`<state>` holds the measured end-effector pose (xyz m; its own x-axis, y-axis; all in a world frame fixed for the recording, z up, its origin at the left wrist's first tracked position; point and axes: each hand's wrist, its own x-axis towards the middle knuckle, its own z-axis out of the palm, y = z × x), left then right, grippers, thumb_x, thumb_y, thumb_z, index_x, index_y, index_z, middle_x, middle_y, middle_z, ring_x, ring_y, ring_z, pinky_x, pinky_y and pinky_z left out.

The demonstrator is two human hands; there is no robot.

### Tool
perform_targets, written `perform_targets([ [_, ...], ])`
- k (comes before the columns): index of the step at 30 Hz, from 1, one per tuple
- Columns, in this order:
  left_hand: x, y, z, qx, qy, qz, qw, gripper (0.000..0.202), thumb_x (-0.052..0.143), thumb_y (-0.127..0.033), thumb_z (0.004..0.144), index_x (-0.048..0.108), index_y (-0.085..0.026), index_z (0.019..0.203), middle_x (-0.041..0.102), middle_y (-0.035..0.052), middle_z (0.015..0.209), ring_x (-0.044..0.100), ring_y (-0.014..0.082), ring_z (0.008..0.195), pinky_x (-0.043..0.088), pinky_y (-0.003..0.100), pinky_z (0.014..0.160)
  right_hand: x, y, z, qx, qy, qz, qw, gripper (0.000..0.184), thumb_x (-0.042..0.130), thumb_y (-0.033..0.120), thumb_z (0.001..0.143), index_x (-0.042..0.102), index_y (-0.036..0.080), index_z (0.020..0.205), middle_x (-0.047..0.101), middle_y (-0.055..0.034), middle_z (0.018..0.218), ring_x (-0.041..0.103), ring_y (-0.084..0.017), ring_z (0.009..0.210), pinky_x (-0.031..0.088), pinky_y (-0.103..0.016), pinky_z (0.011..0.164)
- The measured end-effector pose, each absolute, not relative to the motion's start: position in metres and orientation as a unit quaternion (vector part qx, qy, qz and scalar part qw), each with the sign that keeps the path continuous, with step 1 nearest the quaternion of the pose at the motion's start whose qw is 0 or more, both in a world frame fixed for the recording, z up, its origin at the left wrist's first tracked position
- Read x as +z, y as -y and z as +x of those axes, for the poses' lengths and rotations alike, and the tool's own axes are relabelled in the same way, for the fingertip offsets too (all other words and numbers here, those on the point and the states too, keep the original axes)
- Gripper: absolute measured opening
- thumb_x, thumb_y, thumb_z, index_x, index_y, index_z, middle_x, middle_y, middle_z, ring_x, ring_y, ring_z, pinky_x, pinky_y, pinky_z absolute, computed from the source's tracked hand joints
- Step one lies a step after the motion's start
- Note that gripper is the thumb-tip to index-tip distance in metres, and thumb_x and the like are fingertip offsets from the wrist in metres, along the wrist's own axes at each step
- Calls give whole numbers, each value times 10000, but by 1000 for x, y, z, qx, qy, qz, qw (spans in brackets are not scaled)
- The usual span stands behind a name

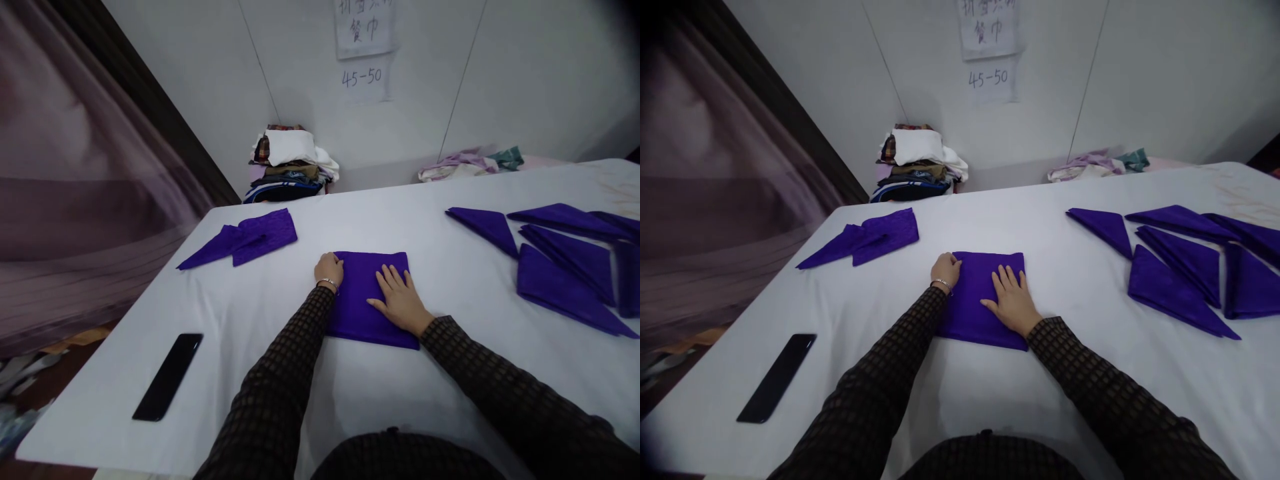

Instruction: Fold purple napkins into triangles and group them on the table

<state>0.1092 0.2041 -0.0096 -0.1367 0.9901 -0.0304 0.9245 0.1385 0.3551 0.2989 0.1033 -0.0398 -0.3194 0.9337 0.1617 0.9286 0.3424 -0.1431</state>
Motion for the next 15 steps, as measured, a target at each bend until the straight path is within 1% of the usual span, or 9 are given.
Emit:
perform_targets([
  [2,-9,-204,109,135,-741,646,126,175,530,-294,855,585,-210,999,615,64,1078,591,185,985,441,300,842,-39,-103,299,11,810,-577,103,822,214,676,884,377,69,1413,304,-194,1488,206,-339,1387,120,-539,1105],
  [4,-6,-201,109,146,-735,651,118,272,533,-258,849,549,-205,1115,595,77,1149,574,192,1044,437,307,878,-38,-103,298,13,810,-578,97,820,218,673,884,380,67,1411,302,-194,1488,216,-341,1383,129,-535,1104],
  [7,2,-183,115,174,-686,702,82,367,525,-253,851,518,-181,1211,567,100,1238,514,219,1158,399,341,972,-36,-103,298,15,810,-579,96,806,232,666,886,380,75,1413,298,-191,1491,224,-341,1380,137,-530,1102],
  [9,6,-157,121,184,-614,764,68,394,500,-307,873,508,-171,1244,540,103,1302,458,223,1233,347,367,1041,-34,-103,298,17,809,-579,96,782,249,645,894,381,75,1412,289,-190,1495,218,-341,1382,134,-531,1103],
  [11,5,-125,126,159,-534,826,80,447,461,-381,895,475,-173,1291,473,102,1389,377,221,1313,277,406,1099,-33,-103,299,25,811,-578,93,725,271,590,912,379,77,1413,276,-186,1501,208,-339,1386,138,-534,1100],
  [13,-1,-95,130,110,-473,869,94,577,444,-486,886,393,-175,1369,371,108,1472,262,246,1384,200,484,1128,-31,-104,300,38,811,-577,90,653,302,507,928,369,83,1419,276,-182,1502,216,-332,1386,161,-528,1096],
  [15,-10,-73,132,69,-446,887,98,710,429,-563,865,299,-151,1427,279,126,1516,183,263,1413,154,522,1135,-29,-105,302,42,814,-572,92,614,333,436,926,351,81,1426,274,-181,1504,216,-322,1388,174,-509,1099],
])
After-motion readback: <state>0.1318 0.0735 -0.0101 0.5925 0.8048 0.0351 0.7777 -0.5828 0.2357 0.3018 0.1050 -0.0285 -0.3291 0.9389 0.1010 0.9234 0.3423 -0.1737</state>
